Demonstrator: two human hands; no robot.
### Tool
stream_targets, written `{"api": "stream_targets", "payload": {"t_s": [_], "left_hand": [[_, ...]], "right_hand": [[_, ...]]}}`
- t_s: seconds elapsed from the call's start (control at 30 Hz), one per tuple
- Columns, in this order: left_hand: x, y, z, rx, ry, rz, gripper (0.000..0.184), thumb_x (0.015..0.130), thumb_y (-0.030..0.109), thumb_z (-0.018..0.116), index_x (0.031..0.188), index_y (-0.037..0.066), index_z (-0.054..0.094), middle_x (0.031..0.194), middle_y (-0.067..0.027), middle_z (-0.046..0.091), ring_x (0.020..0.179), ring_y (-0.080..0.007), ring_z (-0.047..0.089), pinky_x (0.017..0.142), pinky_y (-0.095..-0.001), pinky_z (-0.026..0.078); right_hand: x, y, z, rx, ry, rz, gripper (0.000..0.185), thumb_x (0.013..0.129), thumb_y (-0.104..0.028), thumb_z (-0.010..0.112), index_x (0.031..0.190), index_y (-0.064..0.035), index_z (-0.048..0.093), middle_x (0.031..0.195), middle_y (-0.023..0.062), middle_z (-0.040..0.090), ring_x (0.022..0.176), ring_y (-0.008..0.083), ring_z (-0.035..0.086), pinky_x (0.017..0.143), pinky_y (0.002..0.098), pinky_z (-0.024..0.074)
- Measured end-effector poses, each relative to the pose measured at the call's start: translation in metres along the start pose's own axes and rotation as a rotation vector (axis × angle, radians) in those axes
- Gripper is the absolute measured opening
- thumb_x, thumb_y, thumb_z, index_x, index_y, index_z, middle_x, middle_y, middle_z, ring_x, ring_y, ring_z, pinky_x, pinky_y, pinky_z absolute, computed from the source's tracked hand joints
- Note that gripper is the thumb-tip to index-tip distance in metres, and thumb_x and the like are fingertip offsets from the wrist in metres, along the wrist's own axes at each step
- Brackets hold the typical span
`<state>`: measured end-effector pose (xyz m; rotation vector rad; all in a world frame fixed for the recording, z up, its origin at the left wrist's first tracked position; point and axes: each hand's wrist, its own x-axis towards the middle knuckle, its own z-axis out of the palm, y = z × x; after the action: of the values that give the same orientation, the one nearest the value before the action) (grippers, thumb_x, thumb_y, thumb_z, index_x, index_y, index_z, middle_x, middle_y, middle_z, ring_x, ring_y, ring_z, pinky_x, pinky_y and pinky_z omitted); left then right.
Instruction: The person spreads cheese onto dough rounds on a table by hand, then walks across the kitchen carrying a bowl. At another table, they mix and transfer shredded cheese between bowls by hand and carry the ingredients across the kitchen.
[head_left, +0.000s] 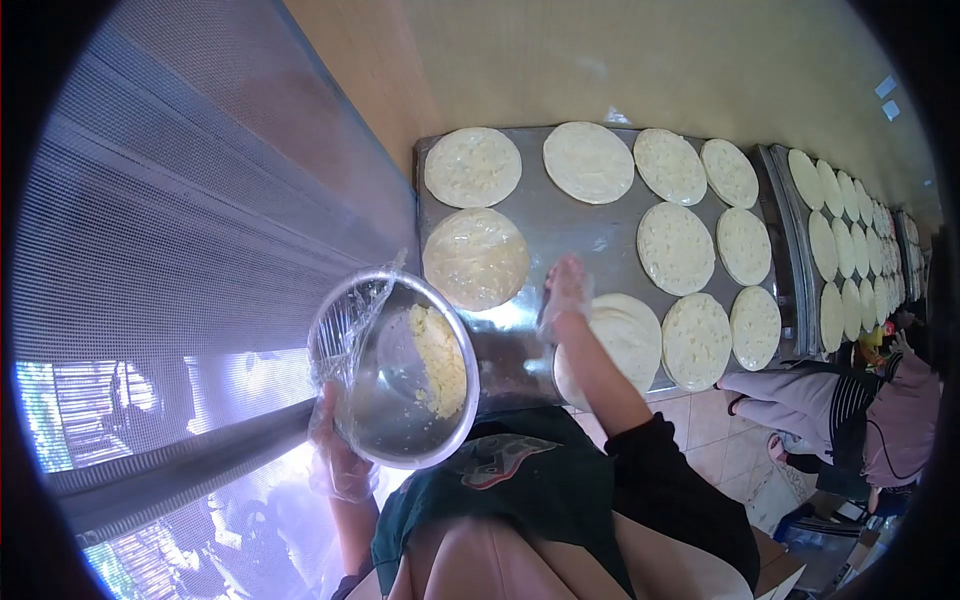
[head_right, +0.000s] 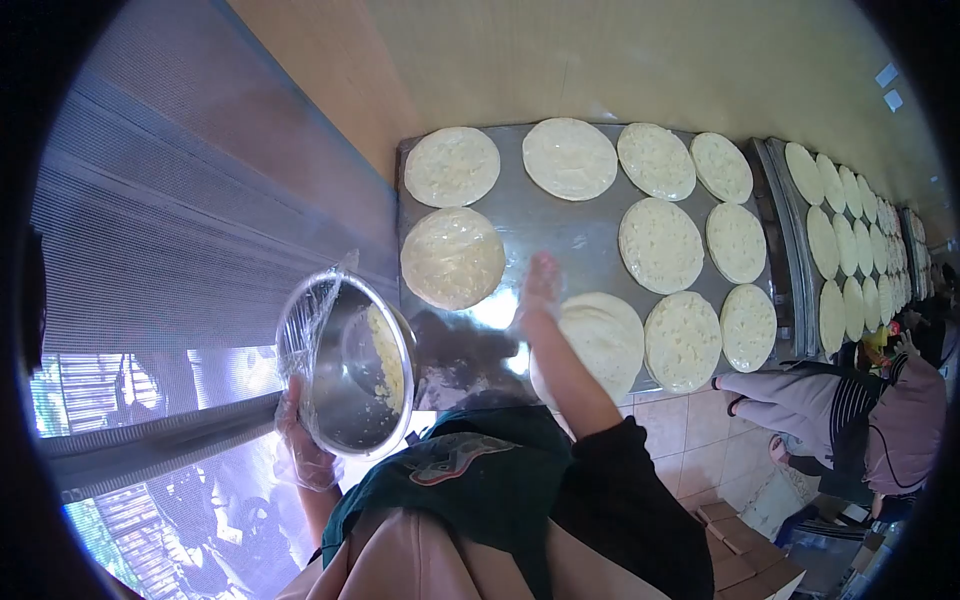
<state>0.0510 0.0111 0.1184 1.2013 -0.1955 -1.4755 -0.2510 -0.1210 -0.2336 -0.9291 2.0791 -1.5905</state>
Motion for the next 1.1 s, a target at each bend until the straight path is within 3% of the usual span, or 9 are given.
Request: {"api": "stream_targets", "payload": {"t_s": [0.1, 0.17, 0.23, 0.37, 0.43, 0.53, 0.73, 0.83, 1.1], "left_hand": [[-0.001, -0.002, 0.006, -0.044, 0.013, 0.010, 0.041, 0.089, 0.030, 0.049, 0.106, -0.006, 0.053, 0.098, -0.0190, 0.061, 0.085, -0.0279, 0.061, 0.076, -0.0392, 0.051], [-0.002, -0.002, 0.012, -0.041, 0.004, 0.020, 0.041, 0.089, 0.030, 0.048, 0.107, -0.007, 0.052, 0.098, -0.0190, 0.061, 0.085, -0.0277, 0.061, 0.076, -0.0393, 0.051], [-0.002, -0.003, 0.023, -0.065, 0.019, 0.010, 0.040, 0.089, 0.029, 0.049, 0.107, -0.007, 0.052, 0.098, -0.0191, 0.061, 0.085, -0.0275, 0.062, 0.076, -0.0389, 0.052], [-0.002, -0.007, 0.024, -0.049, 0.000, 0.030, 0.039, 0.091, 0.029, 0.046, 0.111, -0.005, 0.050, 0.102, -0.0178, 0.060, 0.089, -0.0242, 0.060, 0.078, -0.0350, 0.051], [0.002, -0.014, 0.020, 0.437, 0.037, 0.326, 0.038, 0.091, 0.027, 0.047, 0.110, -0.005, 0.051, 0.100, -0.0170, 0.060, 0.088, -0.0239, 0.060, 0.077, -0.0353, 0.051], [0.001, -0.007, 0.031, -0.060, 0.020, 0.042, 0.037, 0.091, 0.027, 0.046, 0.109, -0.005, 0.051, 0.099, -0.0164, 0.060, 0.087, -0.0234, 0.061, 0.077, -0.0341, 0.051], [0.012, -0.019, 0.025, 0.382, 0.033, 0.301, 0.036, 0.093, 0.026, 0.044, 0.107, -0.006, 0.052, 0.097, -0.0160, 0.061, 0.085, -0.0228, 0.061, 0.075, -0.0334, 0.052], [0.009, -0.014, 0.048, -0.053, 0.052, 0.074, 0.036, 0.093, 0.026, 0.043, 0.104, -0.006, 0.054, 0.095, -0.0160, 0.062, 0.083, -0.0225, 0.062, 0.074, -0.0334, 0.052], [0.020, -0.012, 0.051, 0.033, 0.048, 0.086, 0.038, 0.093, 0.027, 0.043, 0.104, -0.007, 0.054, 0.092, -0.0167, 0.062, 0.081, -0.0223, 0.062, 0.072, -0.0326, 0.053]], "right_hand": [[0.084, -0.094, -0.031, 0.610, 0.063, 0.599, 0.017, 0.086, -0.028, 0.056, 0.092, -0.0126, 0.051, 0.068, 0.0001, 0.048, 0.054, 0.0098, 0.043, 0.049, 0.0243, 0.0377], [0.147, -0.106, -0.051, 0.227, -0.191, 0.766, 0.019, 0.086, -0.027, 0.056, 0.094, -0.0116, 0.050, 0.074, 0.0017, 0.049, 0.060, 0.0122, 0.046, 0.051, 0.0273, 0.0386], [0.182, -0.101, -0.043, 0.526, 0.056, 0.994, 0.018, 0.086, -0.025, 0.053, 0.096, -0.0100, 0.051, 0.082, 0.0047, 0.054, 0.069, 0.0167, 0.053, 0.059, 0.0310, 0.0445], [0.209, -0.063, -0.023, 1.092, 0.131, 0.877, 0.019, 0.086, -0.022, 0.053, 0.102, -0.0107, 0.050, 0.100, 0.0093, 0.056, 0.084, 0.0213, 0.056, 0.069, 0.0344, 0.0475], [0.209, -0.068, -0.025, 1.074, 0.114, 0.896, 0.022, 0.087, -0.024, 0.050, 0.104, -0.0111, 0.049, 0.103, 0.0094, 0.054, 0.088, 0.0218, 0.054, 0.072, 0.0361, 0.0459], [0.206, -0.079, -0.026, 1.045, 0.061, 0.952, 0.026, 0.087, -0.028, 0.047, 0.108, -0.0116, 0.048, 0.108, 0.0095, 0.052, 0.094, 0.0226, 0.052, 0.077, 0.0386, 0.0436], [0.189, -0.105, -0.020, 1.041, -0.024, 0.999, 0.035, 0.089, -0.034, 0.039, 0.117, -0.0127, 0.045, 0.117, 0.0098, 0.048, 0.106, 0.0241, 0.047, 0.088, 0.0437, 0.0389], [0.179, -0.117, -0.014, 1.090, -0.032, 0.994, 0.040, 0.090, -0.037, 0.036, 0.121, -0.0133, 0.044, 0.122, 0.0100, 0.046, 0.112, 0.0249, 0.044, 0.093, 0.0462, 0.0365], [0.168, -0.111, -0.002, 1.418, -0.127, 0.816, 0.051, 0.090, -0.040, 0.024, 0.133, -0.0150, 0.035, 0.140, 0.0073, 0.032, 0.128, 0.0279, 0.030, 0.105, 0.0499, 0.0224]]}}
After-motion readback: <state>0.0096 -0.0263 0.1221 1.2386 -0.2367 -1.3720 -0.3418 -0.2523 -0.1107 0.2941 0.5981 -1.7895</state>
